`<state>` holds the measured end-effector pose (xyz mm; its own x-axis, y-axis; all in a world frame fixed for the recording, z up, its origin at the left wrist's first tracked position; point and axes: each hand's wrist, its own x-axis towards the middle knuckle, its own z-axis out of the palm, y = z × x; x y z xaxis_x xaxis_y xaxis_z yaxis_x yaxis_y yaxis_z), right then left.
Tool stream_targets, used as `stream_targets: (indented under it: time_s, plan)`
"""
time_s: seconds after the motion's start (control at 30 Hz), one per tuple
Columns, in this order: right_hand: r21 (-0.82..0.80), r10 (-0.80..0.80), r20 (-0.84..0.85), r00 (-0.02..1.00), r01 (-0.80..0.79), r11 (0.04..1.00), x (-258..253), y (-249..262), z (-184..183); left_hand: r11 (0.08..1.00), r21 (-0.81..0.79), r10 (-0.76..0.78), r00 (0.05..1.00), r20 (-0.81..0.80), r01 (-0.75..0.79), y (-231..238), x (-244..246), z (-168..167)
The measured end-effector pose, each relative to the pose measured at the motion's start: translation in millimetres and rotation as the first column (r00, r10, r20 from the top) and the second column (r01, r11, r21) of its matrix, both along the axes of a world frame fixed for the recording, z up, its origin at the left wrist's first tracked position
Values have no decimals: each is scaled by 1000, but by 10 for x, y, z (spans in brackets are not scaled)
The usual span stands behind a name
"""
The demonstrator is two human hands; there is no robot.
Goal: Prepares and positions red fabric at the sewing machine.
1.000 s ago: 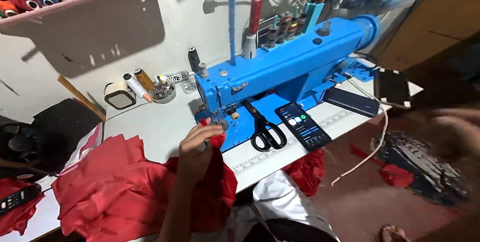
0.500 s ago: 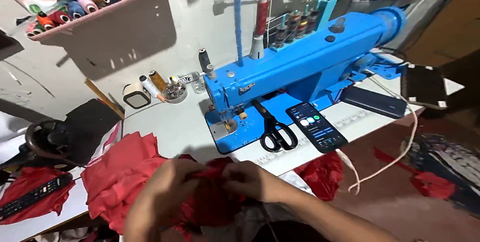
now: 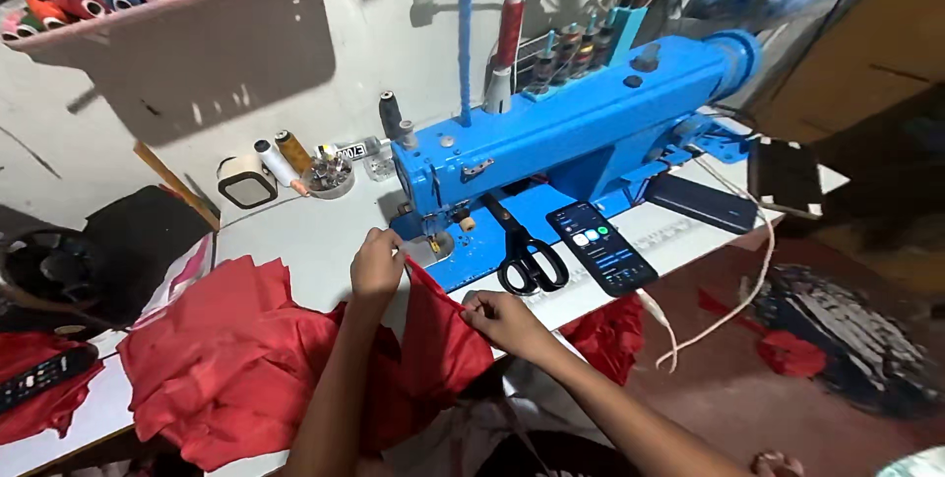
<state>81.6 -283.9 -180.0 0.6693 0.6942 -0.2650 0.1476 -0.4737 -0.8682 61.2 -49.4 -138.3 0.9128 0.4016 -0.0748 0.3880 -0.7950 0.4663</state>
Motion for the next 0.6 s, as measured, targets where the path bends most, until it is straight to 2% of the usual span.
stream_targets:
  time_s: [0.07, 0.13, 0.27, 0.4, 0.47, 0.5, 0.6]
  plan:
    - [7, -3, -8, 1000, 3, 1000, 3, -8, -5, 999, 33, -22, 1000, 18, 21, -153, -156, 29]
    - [4, 7, 11, 1000, -7, 1000, 1, 2, 0, 991, 40, -131, 991, 33, 130, -236, -337, -34]
    - [-59, 29, 157, 987, -20, 998, -24, 36, 35, 965, -16, -259, 965, 34, 260, -301, -570, -152]
    - [-132, 57, 345, 937, -12, 991, -28, 165, 66, 936, 25, -346, 907, 239, 350, -277, -655, -375]
    - [-161, 88, 381, 921, -28, 987, -7, 258, 66, 923, 88, -384, 879, 282, 375, -261, -594, -455]
    - [-167, 99, 378, 921, -37, 985, 11, 297, 60, 910, 128, -414, 871, 265, 394, -251, -543, -463]
    - [-98, 75, 325, 943, -45, 994, 74, 343, 33, 859, 190, -492, 869, 52, 475, -207, -371, -350]
